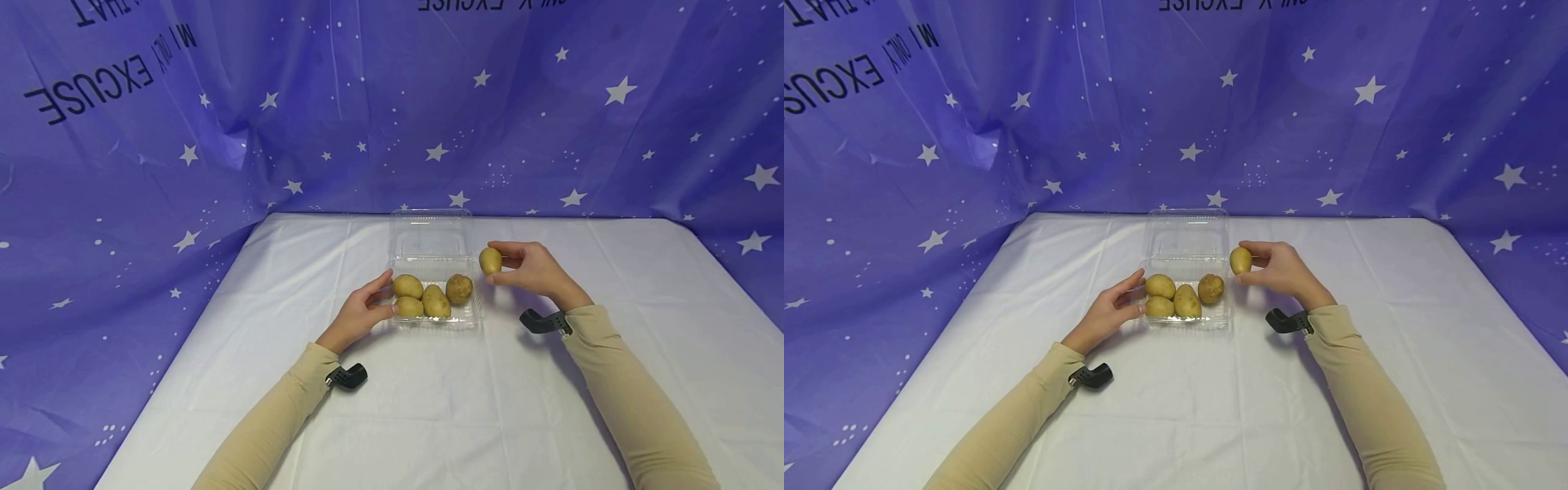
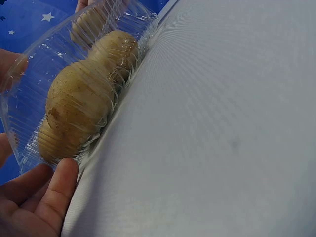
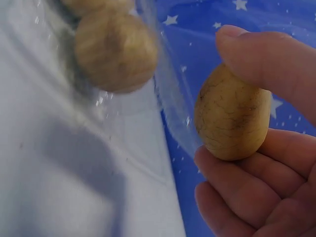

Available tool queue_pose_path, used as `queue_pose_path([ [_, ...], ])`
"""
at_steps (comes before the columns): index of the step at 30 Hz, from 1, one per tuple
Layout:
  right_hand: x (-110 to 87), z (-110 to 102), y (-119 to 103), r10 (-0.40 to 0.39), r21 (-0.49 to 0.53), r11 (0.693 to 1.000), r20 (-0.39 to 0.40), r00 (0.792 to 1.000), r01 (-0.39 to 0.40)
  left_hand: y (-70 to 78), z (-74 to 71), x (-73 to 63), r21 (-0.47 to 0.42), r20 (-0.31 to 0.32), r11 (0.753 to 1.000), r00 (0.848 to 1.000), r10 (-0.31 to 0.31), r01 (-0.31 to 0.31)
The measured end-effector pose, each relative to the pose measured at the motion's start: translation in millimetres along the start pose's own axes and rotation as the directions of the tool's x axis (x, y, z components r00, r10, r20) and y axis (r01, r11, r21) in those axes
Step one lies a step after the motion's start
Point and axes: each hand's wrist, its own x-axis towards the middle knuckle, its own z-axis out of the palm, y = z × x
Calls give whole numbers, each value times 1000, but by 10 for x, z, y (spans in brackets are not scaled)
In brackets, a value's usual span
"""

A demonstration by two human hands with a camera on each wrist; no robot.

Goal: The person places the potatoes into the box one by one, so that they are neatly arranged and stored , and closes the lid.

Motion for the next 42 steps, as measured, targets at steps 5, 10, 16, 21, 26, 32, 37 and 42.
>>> queue_pose_path([
  [5, -15, 57, -107, -14, -6, 1000, 27, 1000, 14, 8, -1, -2, 7, -1, 1000, 1000, 2, -2],
  [10, -25, 152, -185, -55, -26, 998, 63, 997, 57, 0, 1, 5, 13, -3, 1000, 1000, -2, 2],
  [16, -32, 264, -264, -98, -41, 994, 60, 993, 100, -17, 3, 20, 1, -3, 1000, 1000, -5, 5],
  [21, -27, 417, -334, -136, -82, 987, 42, 990, 139, -11, 5, 11, -6, 1, 1000, 1000, -10, 10],
  [26, -35, 552, -417, -139, -87, 986, 40, 989, 143, -7, 7, 8, -7, -1, 1000, 1000, -2, 2],
  [32, -23, 698, -476, -144, -60, 987, 73, 987, 149, -19, 2, 14, -7, 1, 1000, 1000, 3, -3],
  [37, -10, 780, -495, -170, -59, 983, 72, 983, 175, -19, 0, 17, -7, -2, 1000, 1000, 0, 0],
  [42, -12, 821, -499, -188, -119, 974, 72, 980, 195, -14, 0, 10, -2, 0, 1000, 1000, -4, 4],
])
